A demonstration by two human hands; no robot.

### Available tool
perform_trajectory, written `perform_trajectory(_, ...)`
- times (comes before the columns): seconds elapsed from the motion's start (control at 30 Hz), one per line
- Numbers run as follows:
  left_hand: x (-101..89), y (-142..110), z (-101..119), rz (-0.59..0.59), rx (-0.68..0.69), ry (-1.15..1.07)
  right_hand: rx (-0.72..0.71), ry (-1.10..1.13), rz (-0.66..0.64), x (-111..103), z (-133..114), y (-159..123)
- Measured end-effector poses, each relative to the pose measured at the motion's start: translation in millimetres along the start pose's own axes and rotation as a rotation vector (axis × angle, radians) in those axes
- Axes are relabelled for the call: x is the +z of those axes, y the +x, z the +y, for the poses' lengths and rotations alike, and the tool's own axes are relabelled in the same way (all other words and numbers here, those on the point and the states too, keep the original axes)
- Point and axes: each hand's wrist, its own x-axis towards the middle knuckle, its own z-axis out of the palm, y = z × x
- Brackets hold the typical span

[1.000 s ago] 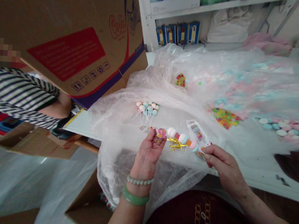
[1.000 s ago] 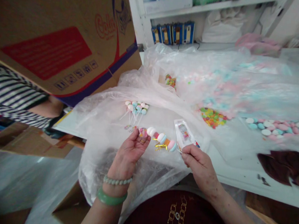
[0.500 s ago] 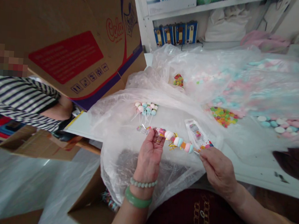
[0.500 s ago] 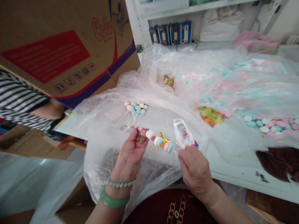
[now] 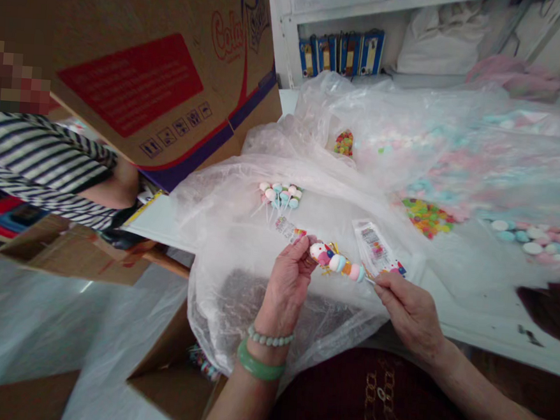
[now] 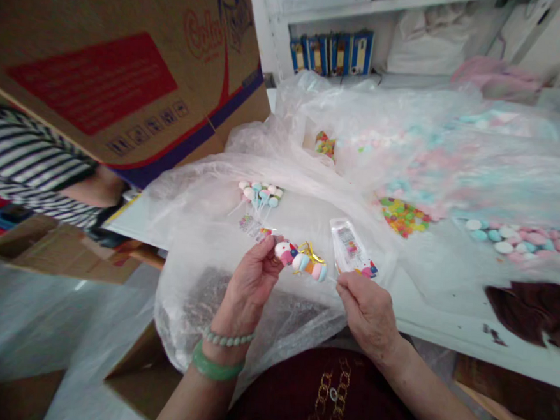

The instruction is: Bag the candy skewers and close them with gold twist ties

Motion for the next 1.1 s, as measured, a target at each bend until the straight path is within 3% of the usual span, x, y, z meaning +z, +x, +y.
perform_trajectory(0.1, 0.5, -2.2, -2.6, -0.007, 0.042, -0.014, 0.257, 0.159, -0.11, 1.4, -3.7, 0.6)
perform_trajectory(0.27, 4.0, -4.6, -8.5, -0.12, 0.022, 0.035, 0.542, 0.5, -0.244, 7.0, -12.0, 5.2)
perform_trajectory(0.47, -0.1, -2.8, -10.5, -0.146, -0.059, 0.0, 0.867, 1.09, -0.424, 18.8, -13.3, 8.7)
perform_trajectory(0.53, -3.0, -2.0, -7.2, -0.164, -0.087, 0.019, 0.906, 1.132, -0.461, 21.9, -12.5, 8.4)
perform_trajectory(0.63, -5.8, -0.6, -1.5, -0.163, -0.097, 0.088, 0.886, 0.96, -0.374, 24.9, -13.1, 7.9)
perform_trajectory(0.8, -2.9, 1.9, -4.5, -0.049, -0.007, 0.006, 0.801, 0.798, -0.353, 26.9, -16.9, 8.0)
perform_trajectory(0.97, 0.4, 0.9, -17.6, -0.092, 0.006, -0.106, 0.803, 0.888, -0.354, 28.2, -15.7, 6.4)
perform_trajectory(1.1, -0.9, -0.1, -21.3, -0.102, 0.021, -0.006, 0.859, 1.06, -0.366, 27.5, -9.6, 6.8)
